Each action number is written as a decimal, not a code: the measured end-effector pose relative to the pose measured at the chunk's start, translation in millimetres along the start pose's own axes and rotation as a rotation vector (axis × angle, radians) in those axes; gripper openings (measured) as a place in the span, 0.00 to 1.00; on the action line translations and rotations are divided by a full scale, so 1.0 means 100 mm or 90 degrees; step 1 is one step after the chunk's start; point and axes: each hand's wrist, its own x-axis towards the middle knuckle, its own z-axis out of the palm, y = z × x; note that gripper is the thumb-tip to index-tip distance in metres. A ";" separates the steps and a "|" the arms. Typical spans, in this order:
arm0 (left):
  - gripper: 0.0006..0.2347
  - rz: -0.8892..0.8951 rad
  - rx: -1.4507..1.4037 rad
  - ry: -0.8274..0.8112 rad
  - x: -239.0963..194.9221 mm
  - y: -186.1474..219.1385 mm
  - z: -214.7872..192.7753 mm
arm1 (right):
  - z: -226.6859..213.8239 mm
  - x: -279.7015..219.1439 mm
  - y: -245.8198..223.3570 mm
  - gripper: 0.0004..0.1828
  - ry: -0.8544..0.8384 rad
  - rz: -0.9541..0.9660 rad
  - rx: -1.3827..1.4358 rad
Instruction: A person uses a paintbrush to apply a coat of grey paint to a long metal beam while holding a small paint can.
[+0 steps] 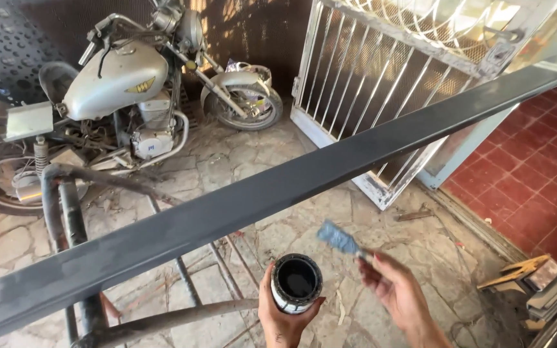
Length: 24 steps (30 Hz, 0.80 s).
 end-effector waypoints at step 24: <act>0.56 -0.053 0.046 0.016 0.22 -0.09 -1.15 | 1.32 0.65 0.50 0.27 0.365 -0.003 -0.557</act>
